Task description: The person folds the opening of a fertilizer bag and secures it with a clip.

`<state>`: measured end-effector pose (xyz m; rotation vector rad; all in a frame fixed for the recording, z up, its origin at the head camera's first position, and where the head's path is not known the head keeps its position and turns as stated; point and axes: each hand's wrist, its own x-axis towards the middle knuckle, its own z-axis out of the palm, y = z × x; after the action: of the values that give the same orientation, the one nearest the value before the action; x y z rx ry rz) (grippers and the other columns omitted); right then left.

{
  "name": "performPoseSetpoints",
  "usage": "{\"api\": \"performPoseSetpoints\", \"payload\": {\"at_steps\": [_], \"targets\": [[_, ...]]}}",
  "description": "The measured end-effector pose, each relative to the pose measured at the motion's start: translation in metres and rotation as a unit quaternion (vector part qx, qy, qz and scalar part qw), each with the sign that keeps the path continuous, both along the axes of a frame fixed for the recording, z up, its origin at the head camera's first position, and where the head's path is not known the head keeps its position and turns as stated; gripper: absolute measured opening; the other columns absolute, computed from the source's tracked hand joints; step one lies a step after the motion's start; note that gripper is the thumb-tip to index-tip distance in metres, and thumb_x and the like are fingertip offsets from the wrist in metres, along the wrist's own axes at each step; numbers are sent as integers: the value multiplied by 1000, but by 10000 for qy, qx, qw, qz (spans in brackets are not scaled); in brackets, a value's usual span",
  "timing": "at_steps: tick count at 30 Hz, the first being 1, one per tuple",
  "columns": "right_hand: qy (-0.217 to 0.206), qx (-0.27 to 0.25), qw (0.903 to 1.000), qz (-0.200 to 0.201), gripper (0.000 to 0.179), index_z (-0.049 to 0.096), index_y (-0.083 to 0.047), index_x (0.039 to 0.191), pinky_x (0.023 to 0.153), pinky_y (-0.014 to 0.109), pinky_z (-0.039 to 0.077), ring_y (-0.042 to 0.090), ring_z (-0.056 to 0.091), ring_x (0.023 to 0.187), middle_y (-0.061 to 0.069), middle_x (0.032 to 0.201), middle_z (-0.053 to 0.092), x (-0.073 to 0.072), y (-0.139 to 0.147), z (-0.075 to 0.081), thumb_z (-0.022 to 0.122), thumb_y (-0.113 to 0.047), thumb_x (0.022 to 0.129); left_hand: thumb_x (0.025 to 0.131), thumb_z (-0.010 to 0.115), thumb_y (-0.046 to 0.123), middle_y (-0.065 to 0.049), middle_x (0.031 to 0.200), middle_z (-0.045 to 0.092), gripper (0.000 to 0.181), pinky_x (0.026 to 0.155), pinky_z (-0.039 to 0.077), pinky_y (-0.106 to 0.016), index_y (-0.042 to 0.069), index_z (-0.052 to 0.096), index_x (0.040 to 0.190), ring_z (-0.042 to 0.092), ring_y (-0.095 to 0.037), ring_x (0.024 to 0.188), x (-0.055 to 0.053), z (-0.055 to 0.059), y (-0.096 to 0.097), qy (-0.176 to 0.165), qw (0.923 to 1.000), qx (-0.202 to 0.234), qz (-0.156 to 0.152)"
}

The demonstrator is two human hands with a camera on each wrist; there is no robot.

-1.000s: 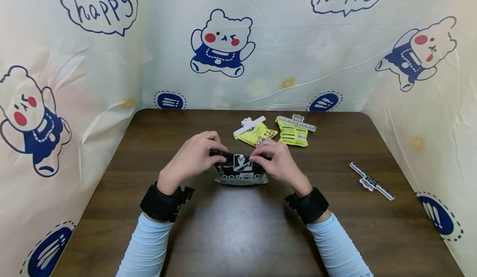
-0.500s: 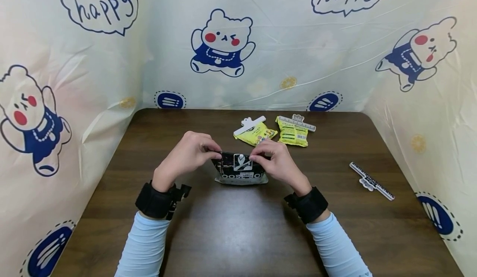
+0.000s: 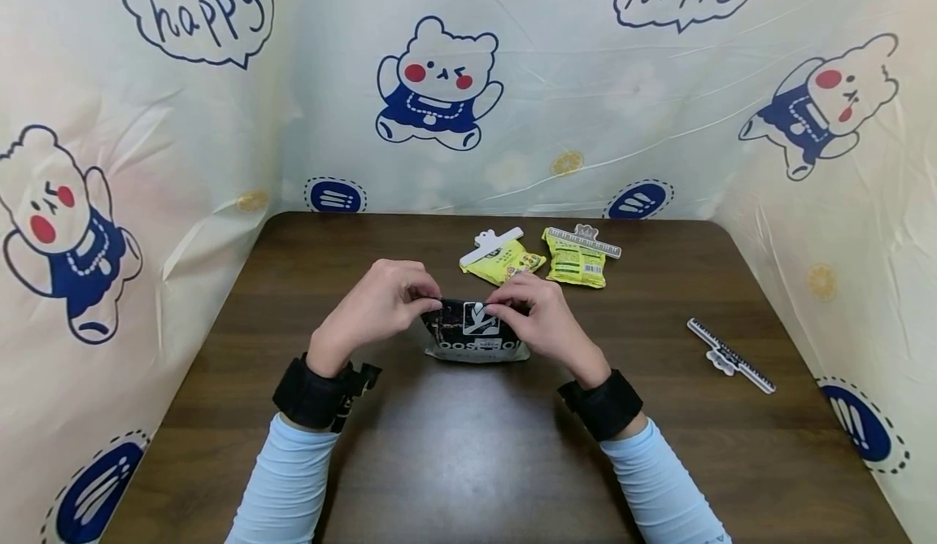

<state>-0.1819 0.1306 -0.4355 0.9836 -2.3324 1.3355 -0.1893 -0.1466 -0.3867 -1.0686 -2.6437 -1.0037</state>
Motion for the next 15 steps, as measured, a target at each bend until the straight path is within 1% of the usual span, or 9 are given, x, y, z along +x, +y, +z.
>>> {"api": "performPoseSetpoints", "payload": {"at_steps": [2, 5, 8, 12, 15], "targets": [[67, -28, 10000, -50, 6, 82, -12, 94, 70, 41, 54, 16, 64, 86, 4, 90, 75, 0, 0, -1, 83, -8, 90, 90, 81, 10, 2, 87, 72, 4, 66, 55, -37, 14, 80, 92, 62, -14, 75, 1, 0, 3, 118, 9998, -167, 64], [91, -47, 9999, -69, 7, 82, -13, 93, 70, 41, 54, 16, 64, 86, 4, 89, 75, 0, 0, -1, 83, -6, 89, 92, 79, 15, 1, 93, 74, 4, 72, 57, -40, 14, 80, 96, 65, -16, 82, 5, 0, 12, 415, 9979, -461, 167], [117, -48, 9999, -28, 7, 82, -12, 93, 70, 40, 53, 16, 64, 86, 4, 88, 77, 0, 0, -1, 83, -6, 89, 92, 81, 18, 0, 94, 77, 8, 75, 59, -41, 13, 82, 98, 68, -18, 87, 9, -3, 23, 736, 9949, -671, 153], [248, -56, 9997, 9, 6, 82, -11, 92, 68, 40, 52, 17, 64, 83, 4, 86, 78, 1, -2, -1, 83, -6, 89, 91, 82, 18, -2, 91, 79, 9, 75, 60, -41, 11, 83, 97, 69, -20, 85, 12, -8, 37, 1131, 9908, -745, 32], [331, -57, 9994, -14, 5, 82, -10, 90, 65, 39, 51, 18, 64, 80, 5, 84, 79, 2, -3, 0, 83, -5, 89, 91, 82, 16, -1, 87, 78, 6, 72, 59, -40, 11, 83, 95, 69, -19, 81, 13, -10, 41, 1298, 9888, -734, 45]]}}
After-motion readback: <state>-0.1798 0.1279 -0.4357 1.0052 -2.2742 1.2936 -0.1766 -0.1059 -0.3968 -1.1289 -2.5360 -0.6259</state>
